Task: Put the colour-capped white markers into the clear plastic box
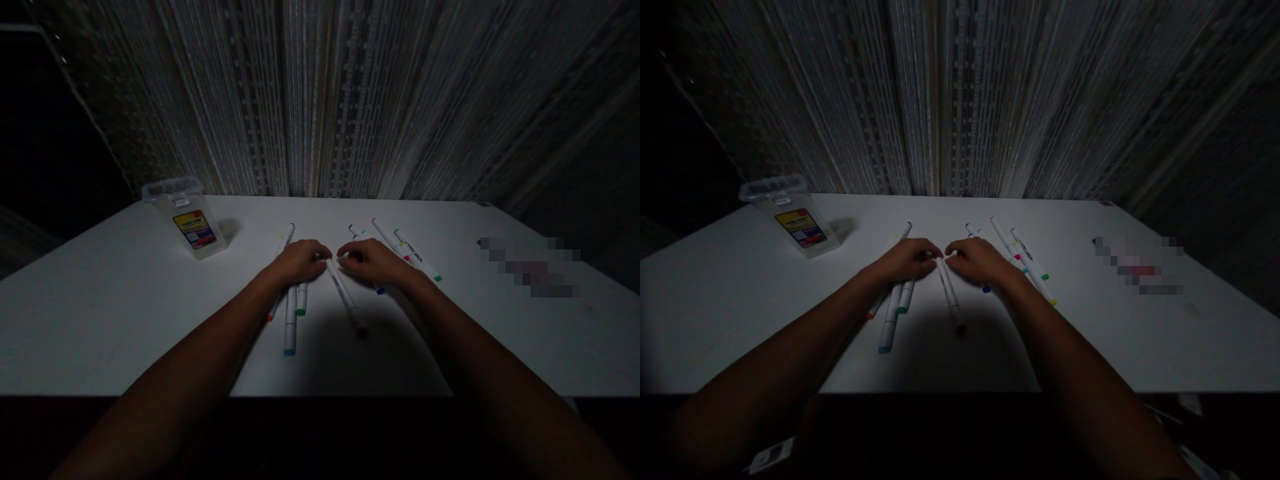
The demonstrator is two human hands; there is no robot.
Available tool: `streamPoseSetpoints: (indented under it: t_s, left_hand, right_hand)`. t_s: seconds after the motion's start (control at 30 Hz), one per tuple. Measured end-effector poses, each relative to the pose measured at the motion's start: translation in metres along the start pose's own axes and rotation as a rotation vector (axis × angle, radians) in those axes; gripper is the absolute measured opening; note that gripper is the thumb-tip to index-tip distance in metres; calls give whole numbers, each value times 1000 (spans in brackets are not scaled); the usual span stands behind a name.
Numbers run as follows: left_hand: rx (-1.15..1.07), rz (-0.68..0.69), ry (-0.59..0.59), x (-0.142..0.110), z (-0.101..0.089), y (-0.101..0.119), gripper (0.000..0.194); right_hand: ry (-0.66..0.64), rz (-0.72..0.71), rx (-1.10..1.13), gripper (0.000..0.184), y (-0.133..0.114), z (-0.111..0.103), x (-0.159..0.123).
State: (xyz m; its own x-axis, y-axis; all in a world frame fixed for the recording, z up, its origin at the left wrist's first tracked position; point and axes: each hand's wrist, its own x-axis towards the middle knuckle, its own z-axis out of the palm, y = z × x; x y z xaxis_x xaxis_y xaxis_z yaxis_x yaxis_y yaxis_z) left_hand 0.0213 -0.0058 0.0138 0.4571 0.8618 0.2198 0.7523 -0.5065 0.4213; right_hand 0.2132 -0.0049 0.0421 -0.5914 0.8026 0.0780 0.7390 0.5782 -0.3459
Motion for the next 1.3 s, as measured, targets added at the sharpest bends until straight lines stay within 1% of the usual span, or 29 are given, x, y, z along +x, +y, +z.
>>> streamPoseSetpoints:
  t_s: [0.1,0.17,0.27,0.4,0.57,0.63,0.77,0.83,0.93,1.03,1.1,1.17,1.3]
  left_hand:
    - [41,-21,5,0,1,1,27]
    - [46,-21,15,1,1,1,29]
    - [22,25,53,2,1,-2,33]
    - [25,86,94,4,2,-8,27]
    - [27,89,123,4,3,-11,26]
    - [22,89,126,4,4,-11,26]
    - [19,77,120,3,3,-11,26]
    - [19,74,119,3,3,-11,26]
    - [23,77,114,3,3,-11,25]
    - [22,87,109,2,4,-13,25]
    - [20,91,110,3,5,-14,26]
    - [19,93,110,3,5,-15,26]
    - [14,106,102,3,5,-12,26]
  right_hand:
    - [-93,-61,3,34,-4,2,-1]
    - [-110,-59,-45,37,-4,4,-1]
    - [-61,27,-147,34,1,6,0]
    - [2,158,-259,32,7,5,0]
    - [-7,303,-338,35,9,0,-1]
    - [-21,338,-348,38,9,-1,-1]
    - [-40,351,-356,44,6,-2,-2]
    - [-3,368,-372,41,4,-3,-2]
    - [73,449,-420,35,6,-7,-3]
    - [40,527,-447,33,12,-10,-3]
    - [-3,523,-440,33,16,-10,-3]
    - [-25,467,-419,34,18,-8,-2]
    - [22,359,-404,40,16,-1,0]
